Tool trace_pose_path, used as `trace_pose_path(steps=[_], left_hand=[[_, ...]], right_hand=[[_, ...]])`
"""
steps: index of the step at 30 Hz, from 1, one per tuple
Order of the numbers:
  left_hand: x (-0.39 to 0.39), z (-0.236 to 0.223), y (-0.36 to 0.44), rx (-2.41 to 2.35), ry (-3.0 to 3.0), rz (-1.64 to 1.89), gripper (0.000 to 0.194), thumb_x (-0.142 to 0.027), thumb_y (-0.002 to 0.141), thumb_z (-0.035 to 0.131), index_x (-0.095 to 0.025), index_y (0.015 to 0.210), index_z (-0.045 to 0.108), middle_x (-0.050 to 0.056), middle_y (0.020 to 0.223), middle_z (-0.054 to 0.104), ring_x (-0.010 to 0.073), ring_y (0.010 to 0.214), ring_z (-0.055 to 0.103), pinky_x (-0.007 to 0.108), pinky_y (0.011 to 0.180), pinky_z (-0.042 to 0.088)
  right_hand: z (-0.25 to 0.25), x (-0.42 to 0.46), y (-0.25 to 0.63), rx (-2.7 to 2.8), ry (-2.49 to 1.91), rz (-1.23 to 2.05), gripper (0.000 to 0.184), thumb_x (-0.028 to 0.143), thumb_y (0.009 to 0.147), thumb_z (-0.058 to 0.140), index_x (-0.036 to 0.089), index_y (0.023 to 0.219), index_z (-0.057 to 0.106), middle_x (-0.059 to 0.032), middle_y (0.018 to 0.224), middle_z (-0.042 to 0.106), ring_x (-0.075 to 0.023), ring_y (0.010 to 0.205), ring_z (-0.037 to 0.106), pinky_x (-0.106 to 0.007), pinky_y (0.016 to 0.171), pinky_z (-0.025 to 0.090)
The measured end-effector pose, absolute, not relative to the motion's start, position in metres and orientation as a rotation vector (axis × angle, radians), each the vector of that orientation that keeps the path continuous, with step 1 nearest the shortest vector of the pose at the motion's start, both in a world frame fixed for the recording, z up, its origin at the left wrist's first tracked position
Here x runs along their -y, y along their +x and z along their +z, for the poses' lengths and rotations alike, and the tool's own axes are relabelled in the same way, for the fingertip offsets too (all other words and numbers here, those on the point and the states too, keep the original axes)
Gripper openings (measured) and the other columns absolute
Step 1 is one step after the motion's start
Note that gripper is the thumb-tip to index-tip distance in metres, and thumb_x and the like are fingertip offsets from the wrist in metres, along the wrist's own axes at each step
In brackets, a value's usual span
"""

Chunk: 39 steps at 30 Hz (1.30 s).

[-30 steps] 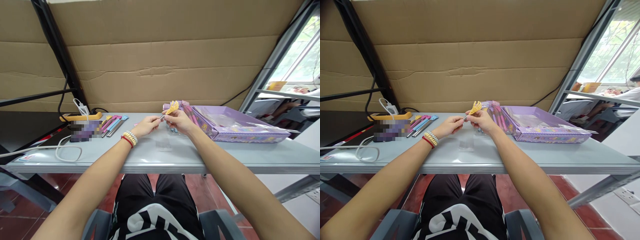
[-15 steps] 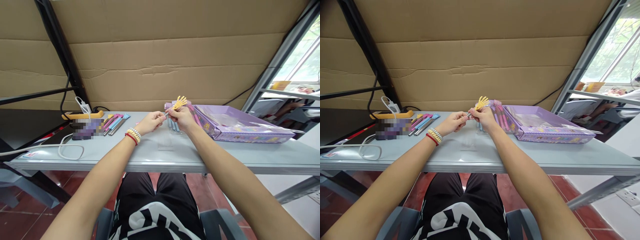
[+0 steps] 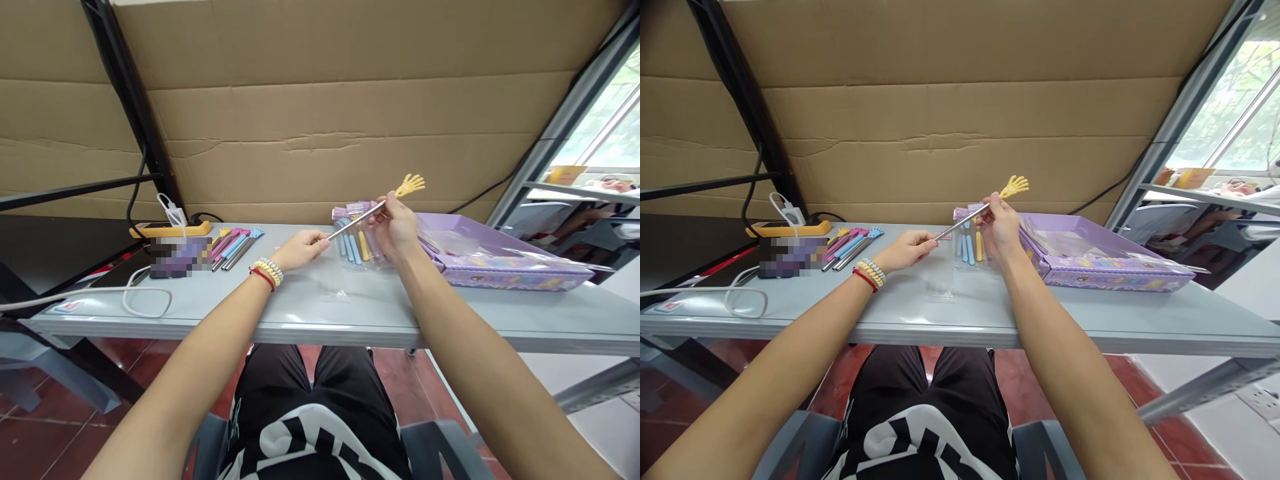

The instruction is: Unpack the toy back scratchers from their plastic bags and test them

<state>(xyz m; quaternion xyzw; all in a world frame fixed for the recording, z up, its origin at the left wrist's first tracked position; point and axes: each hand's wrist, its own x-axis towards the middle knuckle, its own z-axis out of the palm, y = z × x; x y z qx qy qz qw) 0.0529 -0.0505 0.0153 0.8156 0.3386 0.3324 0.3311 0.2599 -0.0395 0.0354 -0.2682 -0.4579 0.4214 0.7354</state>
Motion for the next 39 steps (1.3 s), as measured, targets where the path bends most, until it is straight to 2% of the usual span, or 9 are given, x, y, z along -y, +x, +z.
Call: trace_pose_path(steps=[3, 6, 9, 14, 19, 22, 28, 34, 39], left_hand=[[0.049, 0.011, 0.054, -0.877, 2.208, 0.935, 0.035, -0.043, 0.086, 0.047, -0.017, 0.062, 0.048, -0.003, 0.057, 0.045, 0.0081, 0.051, 0.035, 0.023, 0.052, 0.029], [0.044, 0.006, 0.055, -0.932, 2.206, 0.963, 0.037, -0.046, 0.086, 0.044, -0.017, 0.064, 0.050, -0.003, 0.056, 0.046, 0.0093, 0.052, 0.037, 0.024, 0.053, 0.030], [0.038, 0.002, 0.055, -0.959, 2.172, 1.048, 0.037, -0.047, 0.088, 0.041, -0.017, 0.068, 0.050, -0.002, 0.059, 0.048, 0.0106, 0.055, 0.041, 0.025, 0.056, 0.032], [0.033, 0.001, 0.054, -0.938, 2.146, 1.128, 0.037, -0.048, 0.090, 0.039, -0.018, 0.069, 0.044, -0.003, 0.062, 0.042, 0.0102, 0.058, 0.037, 0.024, 0.057, 0.031], [0.040, -0.001, 0.059, -0.811, 2.203, 0.946, 0.037, -0.050, 0.078, 0.062, -0.017, 0.087, 0.048, -0.005, 0.067, 0.036, 0.0098, 0.060, 0.033, 0.024, 0.056, 0.029], [0.045, -0.001, 0.064, -0.864, 2.229, 0.958, 0.037, -0.052, 0.079, 0.059, -0.017, 0.088, 0.050, -0.005, 0.067, 0.039, 0.0105, 0.061, 0.036, 0.024, 0.057, 0.030], [0.047, 0.003, 0.068, -0.890, 2.303, 0.924, 0.033, -0.047, 0.085, 0.048, -0.016, 0.074, 0.053, -0.002, 0.067, 0.050, 0.0125, 0.066, 0.045, 0.025, 0.063, 0.034], [0.048, 0.008, 0.072, -1.116, 2.446, 0.893, 0.036, -0.044, 0.086, 0.045, -0.018, 0.061, 0.046, -0.003, 0.055, 0.043, 0.0115, 0.056, 0.040, 0.025, 0.056, 0.028], [0.053, 0.012, 0.073, -1.333, 2.484, 0.915, 0.047, -0.050, 0.084, 0.046, -0.021, 0.050, 0.038, -0.001, 0.046, 0.036, 0.0143, 0.052, 0.040, 0.027, 0.052, 0.023]], right_hand=[[0.031, 0.048, 0.241, 1.146, -0.598, 1.117, 0.045, 0.053, 0.058, 0.081, 0.018, 0.075, 0.058, 0.0002, 0.065, 0.062, -0.0125, 0.058, 0.061, -0.025, 0.052, 0.049], [0.030, 0.053, 0.218, 1.270, -0.582, 1.273, 0.044, 0.049, 0.055, 0.082, 0.018, 0.070, 0.055, -0.0006, 0.066, 0.064, -0.0152, 0.064, 0.062, -0.029, 0.059, 0.051], [0.033, 0.052, 0.196, 1.255, -0.520, 1.318, 0.045, 0.042, 0.056, 0.081, 0.020, 0.059, 0.041, 0.0033, 0.055, 0.054, -0.0123, 0.055, 0.056, -0.027, 0.052, 0.046], [0.037, 0.042, 0.176, 1.060, -0.414, 1.283, 0.061, 0.023, 0.053, 0.079, 0.020, 0.057, 0.018, 0.0116, 0.042, 0.023, -0.0047, 0.040, 0.036, -0.023, 0.054, 0.045], [0.031, 0.041, 0.184, 0.964, -0.421, 1.303, 0.071, 0.024, 0.049, 0.079, 0.020, 0.060, 0.010, 0.0119, 0.040, 0.019, -0.0032, 0.037, 0.024, -0.021, 0.042, 0.036], [0.029, 0.044, 0.186, 0.979, -0.437, 1.259, 0.073, 0.025, 0.050, 0.079, 0.020, 0.062, 0.007, 0.0118, 0.040, 0.017, -0.0026, 0.036, 0.020, -0.020, 0.035, 0.025], [0.035, 0.053, 0.175, 0.911, -0.497, 1.193, 0.067, 0.016, 0.051, 0.072, 0.021, 0.062, 0.007, 0.0136, 0.036, 0.017, -0.0010, 0.031, 0.016, -0.019, 0.031, 0.017], [0.038, 0.053, 0.172, 0.741, -0.535, 1.113, 0.057, 0.011, 0.053, 0.063, 0.022, 0.062, 0.009, 0.0142, 0.035, 0.017, -0.0017, 0.029, 0.016, -0.020, 0.029, 0.016], [0.040, 0.051, 0.173, 0.663, -0.540, 1.035, 0.054, 0.011, 0.058, 0.061, 0.023, 0.064, 0.009, 0.0146, 0.038, 0.014, -0.0019, 0.028, 0.017, -0.020, 0.029, 0.019]])
